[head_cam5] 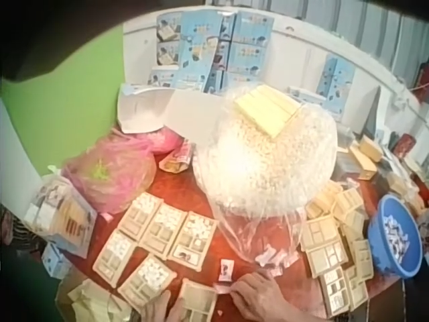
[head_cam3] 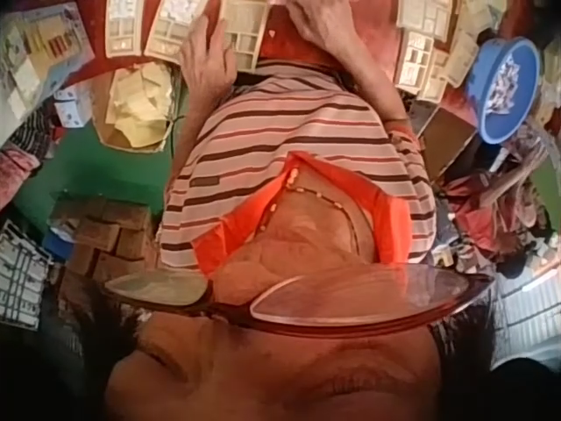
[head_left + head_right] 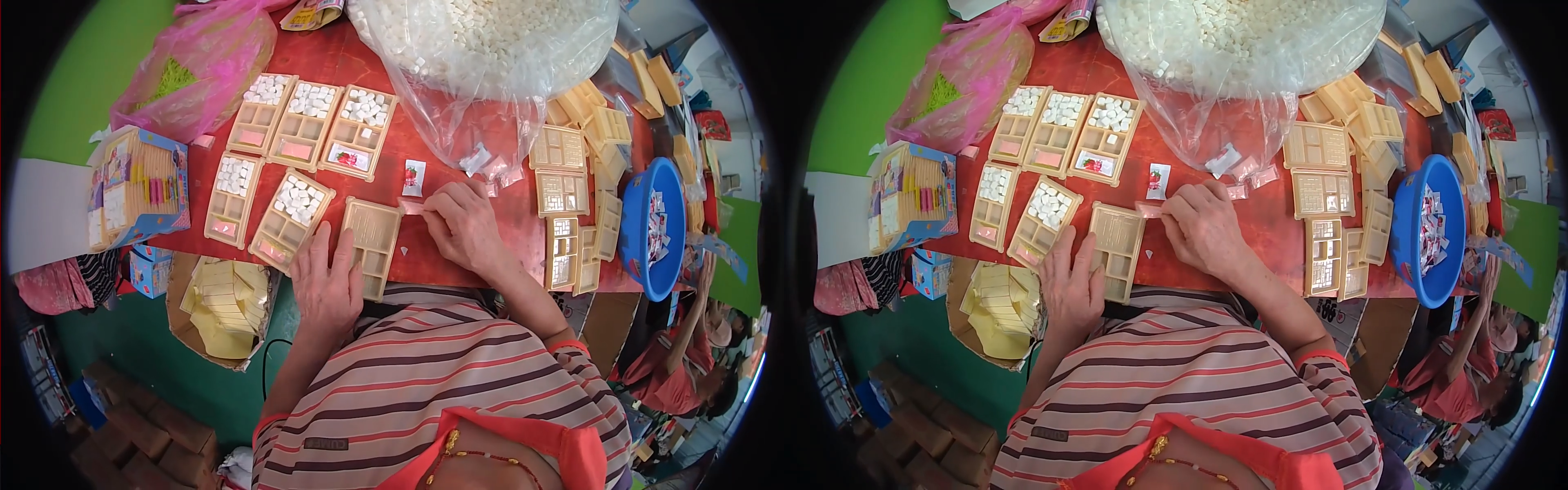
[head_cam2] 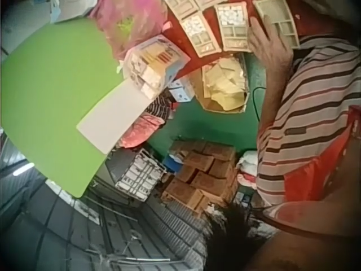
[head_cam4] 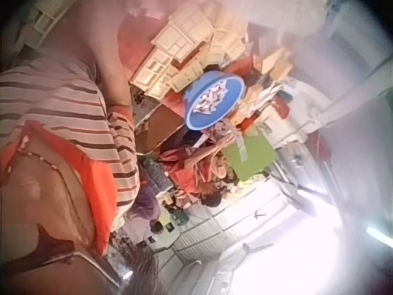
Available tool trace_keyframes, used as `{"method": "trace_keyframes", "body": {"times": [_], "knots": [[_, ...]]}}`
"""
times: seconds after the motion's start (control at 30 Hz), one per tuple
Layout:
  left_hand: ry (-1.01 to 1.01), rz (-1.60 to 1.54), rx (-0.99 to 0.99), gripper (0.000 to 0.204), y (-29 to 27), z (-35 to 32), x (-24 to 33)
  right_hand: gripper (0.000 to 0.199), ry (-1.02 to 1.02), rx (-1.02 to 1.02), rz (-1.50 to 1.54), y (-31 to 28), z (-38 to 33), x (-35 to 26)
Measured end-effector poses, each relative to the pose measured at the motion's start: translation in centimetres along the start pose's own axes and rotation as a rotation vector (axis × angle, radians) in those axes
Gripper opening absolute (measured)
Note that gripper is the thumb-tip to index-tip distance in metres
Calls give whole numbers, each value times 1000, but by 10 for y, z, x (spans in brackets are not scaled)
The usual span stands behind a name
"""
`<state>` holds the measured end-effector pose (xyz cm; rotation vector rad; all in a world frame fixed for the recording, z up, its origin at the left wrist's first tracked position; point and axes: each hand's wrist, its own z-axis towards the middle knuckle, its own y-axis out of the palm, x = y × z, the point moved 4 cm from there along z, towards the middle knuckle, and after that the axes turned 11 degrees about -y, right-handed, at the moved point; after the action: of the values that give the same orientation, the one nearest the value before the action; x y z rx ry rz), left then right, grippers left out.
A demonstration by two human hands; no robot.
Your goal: Manually packaging small white items and labels into compartmentalized plastic trays.
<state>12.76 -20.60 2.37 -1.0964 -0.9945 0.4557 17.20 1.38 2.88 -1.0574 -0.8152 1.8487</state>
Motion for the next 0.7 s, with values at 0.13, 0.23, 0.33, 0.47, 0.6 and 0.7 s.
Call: {"method": "trace_keyframes", "body": {"times": [0.13,0.23,0.33,0.47,0.6,0.7], "knots": [[-44,-125,-6,48,-4,-4,-5,15,-51,-15,183,0,12,-26],[-62,-179,101,44,-12,-12,-14,15,-122,-35,281,5,11,-46],[-289,-515,31,38,-15,-28,-26,16,-230,-183,316,14,4,-64],[-495,-682,-180,42,-1,-47,-34,14,-272,-202,325,26,4,-77],[-569,-912,-296,42,22,-55,-37,14,-315,-228,161,43,1,-82],[-579,-938,-297,42,23,-52,-36,14,-316,-252,141,43,3,-80]]}}
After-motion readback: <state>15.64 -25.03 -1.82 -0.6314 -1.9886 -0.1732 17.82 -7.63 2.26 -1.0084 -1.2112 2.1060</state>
